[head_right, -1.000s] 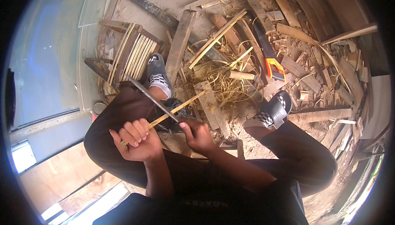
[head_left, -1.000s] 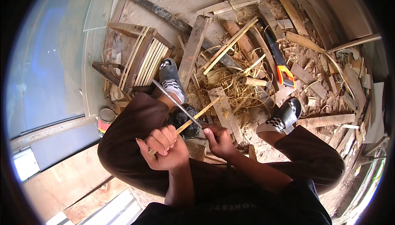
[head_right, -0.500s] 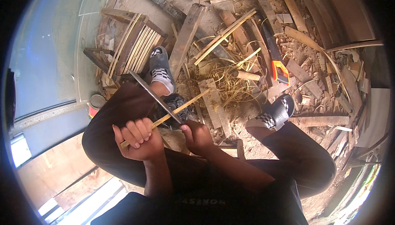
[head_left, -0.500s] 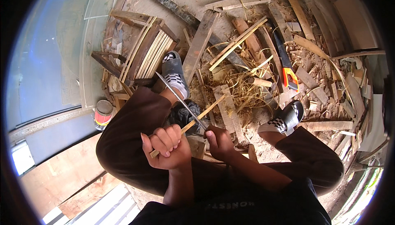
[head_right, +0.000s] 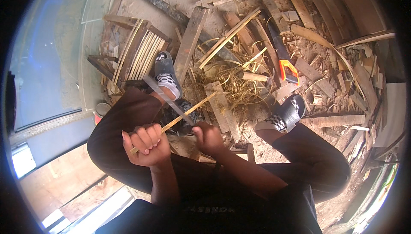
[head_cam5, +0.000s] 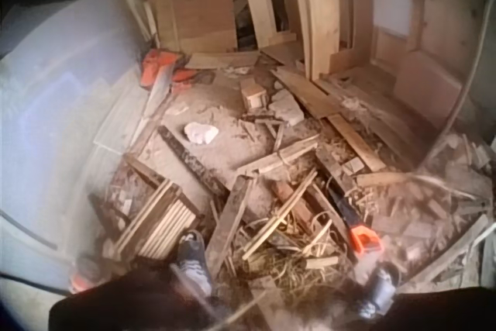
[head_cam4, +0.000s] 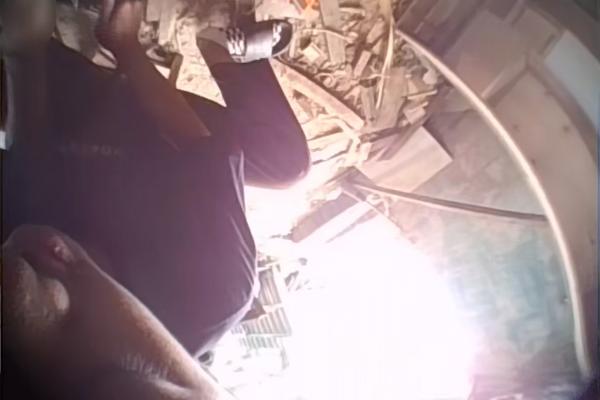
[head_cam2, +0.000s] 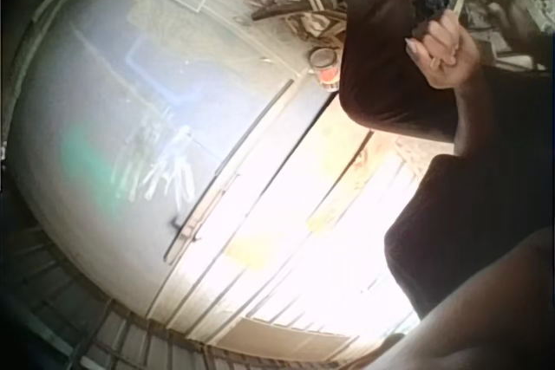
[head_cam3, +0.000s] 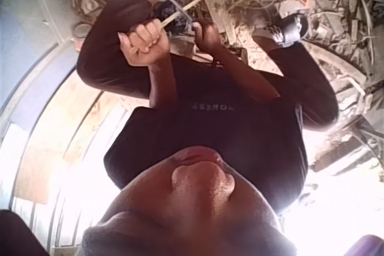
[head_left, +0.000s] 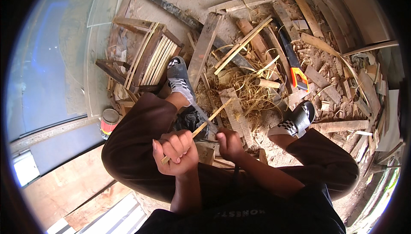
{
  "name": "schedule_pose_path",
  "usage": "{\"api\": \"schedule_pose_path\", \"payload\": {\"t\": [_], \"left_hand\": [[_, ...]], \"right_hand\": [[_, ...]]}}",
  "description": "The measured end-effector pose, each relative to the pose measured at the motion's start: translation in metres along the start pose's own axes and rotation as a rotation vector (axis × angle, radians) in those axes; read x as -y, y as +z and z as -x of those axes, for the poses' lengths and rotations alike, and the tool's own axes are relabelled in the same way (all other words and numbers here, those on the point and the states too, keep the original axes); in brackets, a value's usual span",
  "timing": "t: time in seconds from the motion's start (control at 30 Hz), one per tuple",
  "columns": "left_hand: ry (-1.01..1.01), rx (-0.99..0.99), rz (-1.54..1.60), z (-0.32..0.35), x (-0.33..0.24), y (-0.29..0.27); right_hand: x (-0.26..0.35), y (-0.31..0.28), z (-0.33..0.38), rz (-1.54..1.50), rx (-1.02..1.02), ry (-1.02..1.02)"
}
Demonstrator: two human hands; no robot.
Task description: The person sits on the floor and uses a knife to shave a thin wooden stick, repeatedly scraping along its length to remove thin strips of wood. The person occasionally lifts the stick to inspect the shaved surface and continues the process until the end of the clip.
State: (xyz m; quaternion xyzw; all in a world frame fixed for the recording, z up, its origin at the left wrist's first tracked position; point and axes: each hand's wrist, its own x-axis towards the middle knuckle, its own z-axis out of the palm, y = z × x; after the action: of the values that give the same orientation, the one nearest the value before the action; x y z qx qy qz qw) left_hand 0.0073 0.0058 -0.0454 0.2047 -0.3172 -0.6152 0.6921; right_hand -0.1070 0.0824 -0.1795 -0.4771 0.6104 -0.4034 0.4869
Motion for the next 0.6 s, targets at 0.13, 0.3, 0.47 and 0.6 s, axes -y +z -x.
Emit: {"api": "schedule_pose_path", "payload": {"t": [0.13,0.3,0.47,0.6], "left_hand": [[0.001,-0.038,0.009,0.0,0.0,0.004],[0.06,-0.045,-0.066,0.005,0.005,0.006],[0.068,0.017,-0.056,0.001,0.005,0.001],[0.074,-0.061,-0.094,0.001,0.007,0.009]], "right_hand": [[-0.12,0.005,-0.002,0.348,-0.038,0.437],[-0.02,0.0,-0.011,-0.007,0.04,0.286],[-0.003,-0.001,-0.001,-0.016,0.084,0.015],[-0.109,0.001,-0.01,0.209,0.023,0.478]]}}
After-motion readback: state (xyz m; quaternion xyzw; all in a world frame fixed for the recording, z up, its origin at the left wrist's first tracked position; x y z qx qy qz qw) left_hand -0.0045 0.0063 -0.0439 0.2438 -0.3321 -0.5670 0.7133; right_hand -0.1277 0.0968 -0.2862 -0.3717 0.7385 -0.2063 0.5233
